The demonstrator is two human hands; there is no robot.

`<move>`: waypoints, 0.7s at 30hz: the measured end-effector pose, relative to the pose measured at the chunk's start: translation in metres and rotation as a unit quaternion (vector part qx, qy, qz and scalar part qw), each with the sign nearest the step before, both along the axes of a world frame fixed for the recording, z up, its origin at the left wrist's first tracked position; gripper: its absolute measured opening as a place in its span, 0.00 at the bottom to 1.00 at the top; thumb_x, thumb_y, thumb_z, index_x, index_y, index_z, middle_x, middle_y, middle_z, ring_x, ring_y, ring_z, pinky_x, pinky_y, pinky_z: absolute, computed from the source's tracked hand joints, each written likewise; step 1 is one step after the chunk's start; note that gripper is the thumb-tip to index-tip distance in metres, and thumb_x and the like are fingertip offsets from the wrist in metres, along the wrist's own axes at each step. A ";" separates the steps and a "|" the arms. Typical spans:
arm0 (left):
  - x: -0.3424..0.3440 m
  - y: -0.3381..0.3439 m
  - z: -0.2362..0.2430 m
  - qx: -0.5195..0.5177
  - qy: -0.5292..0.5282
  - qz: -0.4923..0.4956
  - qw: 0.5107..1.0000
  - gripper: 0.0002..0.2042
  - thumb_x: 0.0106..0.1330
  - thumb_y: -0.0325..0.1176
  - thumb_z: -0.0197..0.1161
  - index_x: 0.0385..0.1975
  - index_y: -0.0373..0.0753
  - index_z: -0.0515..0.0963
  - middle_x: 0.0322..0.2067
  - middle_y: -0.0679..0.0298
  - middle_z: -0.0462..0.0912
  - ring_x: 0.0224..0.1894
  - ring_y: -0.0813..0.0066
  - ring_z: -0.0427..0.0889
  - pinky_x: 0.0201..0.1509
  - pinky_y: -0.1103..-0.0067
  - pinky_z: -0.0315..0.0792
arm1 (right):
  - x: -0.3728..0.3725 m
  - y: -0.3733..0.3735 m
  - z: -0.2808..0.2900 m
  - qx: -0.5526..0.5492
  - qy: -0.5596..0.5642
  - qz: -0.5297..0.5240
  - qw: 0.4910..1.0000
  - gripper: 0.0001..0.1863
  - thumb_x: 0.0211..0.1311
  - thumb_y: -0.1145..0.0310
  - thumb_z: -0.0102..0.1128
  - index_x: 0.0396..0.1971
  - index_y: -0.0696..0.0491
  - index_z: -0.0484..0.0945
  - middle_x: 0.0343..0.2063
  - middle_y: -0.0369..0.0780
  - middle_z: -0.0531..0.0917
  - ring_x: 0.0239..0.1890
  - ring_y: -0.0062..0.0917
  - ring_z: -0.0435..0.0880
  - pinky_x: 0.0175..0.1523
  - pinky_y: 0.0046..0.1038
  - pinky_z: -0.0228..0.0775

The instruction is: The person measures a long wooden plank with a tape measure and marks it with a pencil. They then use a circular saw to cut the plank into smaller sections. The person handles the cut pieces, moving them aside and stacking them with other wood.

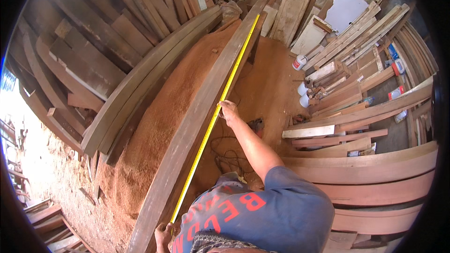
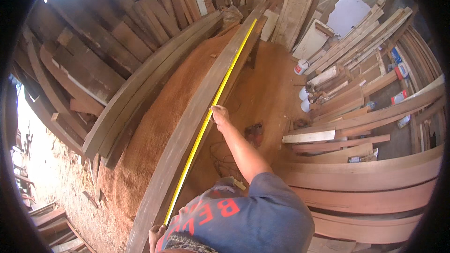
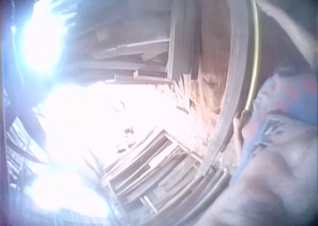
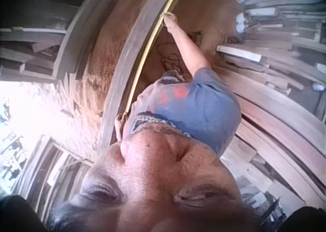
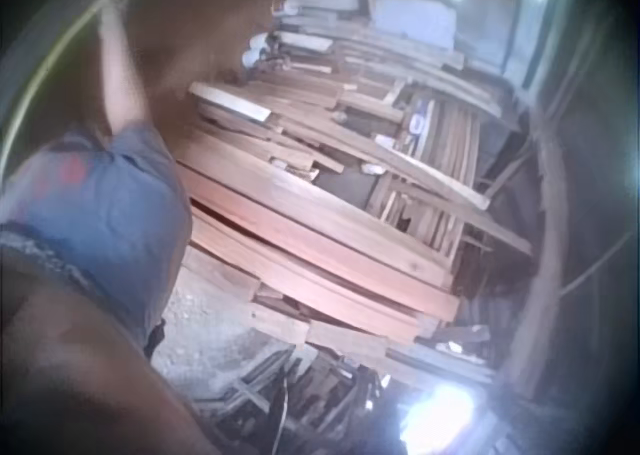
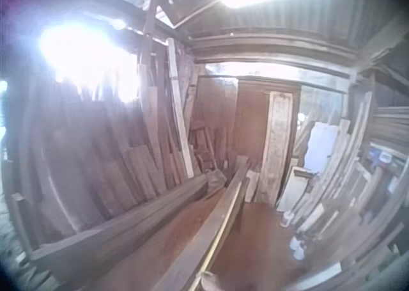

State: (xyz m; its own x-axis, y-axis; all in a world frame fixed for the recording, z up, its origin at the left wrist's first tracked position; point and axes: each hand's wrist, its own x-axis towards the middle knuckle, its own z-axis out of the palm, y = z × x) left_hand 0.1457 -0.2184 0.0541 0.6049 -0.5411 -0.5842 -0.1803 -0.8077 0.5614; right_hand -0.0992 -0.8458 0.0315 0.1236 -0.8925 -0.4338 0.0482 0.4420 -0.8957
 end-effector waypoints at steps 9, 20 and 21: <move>-0.066 -0.219 0.014 -0.019 -0.129 -0.045 0.990 0.22 0.64 0.48 0.69 0.35 0.29 0.84 0.32 0.37 0.85 0.39 0.43 0.88 0.43 0.57 0.78 | 0.009 0.009 0.002 0.045 0.028 0.173 0.984 0.12 0.72 0.58 0.64 0.41 0.52 0.85 0.27 0.31 0.80 0.28 0.15 0.77 0.31 0.24 0.75; -0.047 -0.164 0.003 -0.024 -0.105 0.069 0.992 0.17 0.63 0.40 0.73 0.30 0.27 0.82 0.21 0.51 0.82 0.24 0.67 0.79 0.32 0.66 0.73 | 0.038 -0.109 0.006 0.028 0.022 0.074 0.997 0.08 0.73 0.62 0.63 0.39 0.50 0.83 0.22 0.28 0.76 0.23 0.14 0.75 0.28 0.22 0.72; -0.040 -0.148 -0.006 -0.046 -0.101 0.075 0.991 0.17 0.63 0.39 0.72 0.29 0.27 0.82 0.19 0.53 0.82 0.23 0.70 0.78 0.30 0.67 0.72 | 0.040 -0.142 -0.004 0.028 0.014 0.044 0.999 0.08 0.73 0.62 0.62 0.39 0.50 0.83 0.22 0.28 0.75 0.24 0.15 0.75 0.29 0.22 0.72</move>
